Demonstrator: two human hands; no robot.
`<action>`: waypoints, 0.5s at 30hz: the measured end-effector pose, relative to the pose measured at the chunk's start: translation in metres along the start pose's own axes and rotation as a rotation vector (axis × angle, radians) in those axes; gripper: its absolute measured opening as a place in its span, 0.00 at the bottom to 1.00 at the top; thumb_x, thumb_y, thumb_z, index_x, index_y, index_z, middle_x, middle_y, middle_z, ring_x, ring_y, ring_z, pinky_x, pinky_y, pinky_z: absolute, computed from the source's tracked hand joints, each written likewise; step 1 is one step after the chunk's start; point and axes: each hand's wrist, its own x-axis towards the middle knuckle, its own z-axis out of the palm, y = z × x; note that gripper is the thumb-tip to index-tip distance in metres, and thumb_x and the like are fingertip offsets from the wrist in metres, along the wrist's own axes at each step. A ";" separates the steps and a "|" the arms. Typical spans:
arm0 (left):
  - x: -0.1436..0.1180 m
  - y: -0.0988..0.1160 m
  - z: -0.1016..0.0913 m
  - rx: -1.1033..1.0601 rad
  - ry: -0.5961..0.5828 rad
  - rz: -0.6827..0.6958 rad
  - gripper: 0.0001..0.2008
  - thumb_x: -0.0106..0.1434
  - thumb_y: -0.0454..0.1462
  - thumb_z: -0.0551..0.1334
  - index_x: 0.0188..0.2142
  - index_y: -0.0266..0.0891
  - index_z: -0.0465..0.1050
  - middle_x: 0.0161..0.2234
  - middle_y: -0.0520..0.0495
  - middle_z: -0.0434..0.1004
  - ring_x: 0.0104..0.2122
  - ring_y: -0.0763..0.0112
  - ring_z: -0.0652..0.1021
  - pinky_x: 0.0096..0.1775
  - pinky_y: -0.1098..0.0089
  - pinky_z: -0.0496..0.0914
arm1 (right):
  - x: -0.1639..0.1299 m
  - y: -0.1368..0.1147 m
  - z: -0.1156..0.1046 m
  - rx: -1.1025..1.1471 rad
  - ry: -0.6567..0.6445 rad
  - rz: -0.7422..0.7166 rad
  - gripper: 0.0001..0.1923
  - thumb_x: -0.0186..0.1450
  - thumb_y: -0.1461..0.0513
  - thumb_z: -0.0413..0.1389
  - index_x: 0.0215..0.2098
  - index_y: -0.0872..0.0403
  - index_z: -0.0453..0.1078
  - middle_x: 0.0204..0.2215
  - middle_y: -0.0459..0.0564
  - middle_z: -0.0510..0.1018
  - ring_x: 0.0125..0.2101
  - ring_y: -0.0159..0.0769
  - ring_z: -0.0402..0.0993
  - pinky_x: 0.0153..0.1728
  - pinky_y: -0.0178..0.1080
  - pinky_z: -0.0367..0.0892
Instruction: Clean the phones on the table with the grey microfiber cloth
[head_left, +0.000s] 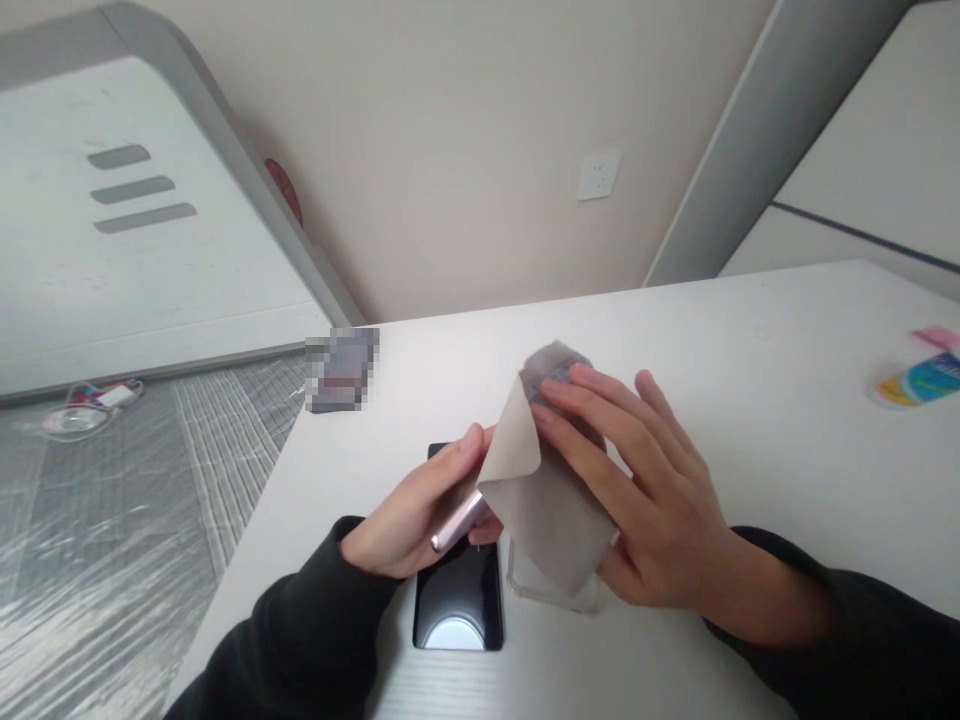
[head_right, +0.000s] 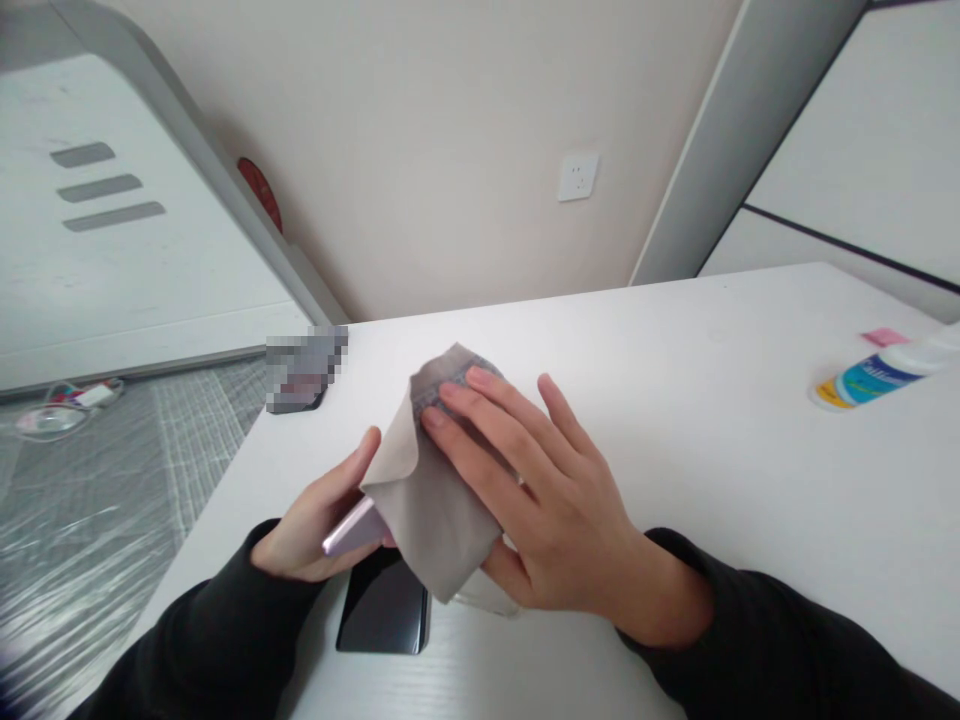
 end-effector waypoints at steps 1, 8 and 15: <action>0.000 0.001 0.001 0.007 -0.015 0.022 0.18 0.66 0.46 0.69 0.51 0.38 0.82 0.30 0.49 0.81 0.25 0.73 0.75 0.30 0.74 0.70 | -0.001 0.001 0.001 0.008 0.013 0.006 0.28 0.67 0.62 0.47 0.64 0.62 0.66 0.62 0.62 0.73 0.69 0.48 0.59 0.73 0.51 0.42; -0.002 0.008 0.008 0.066 0.106 0.054 0.43 0.60 0.29 0.71 0.70 0.55 0.60 0.56 0.50 0.80 0.44 0.72 0.82 0.49 0.75 0.72 | -0.002 0.001 0.007 0.179 -0.036 -0.074 0.22 0.71 0.60 0.45 0.57 0.62 0.70 0.54 0.61 0.79 0.63 0.46 0.68 0.70 0.49 0.52; 0.004 0.008 0.003 -0.064 0.134 0.094 0.15 0.65 0.37 0.65 0.50 0.35 0.80 0.51 0.43 0.83 0.57 0.60 0.78 0.55 0.71 0.71 | -0.005 -0.008 0.011 0.224 -0.267 -0.141 0.38 0.73 0.41 0.45 0.66 0.63 0.65 0.64 0.61 0.74 0.67 0.47 0.64 0.73 0.53 0.42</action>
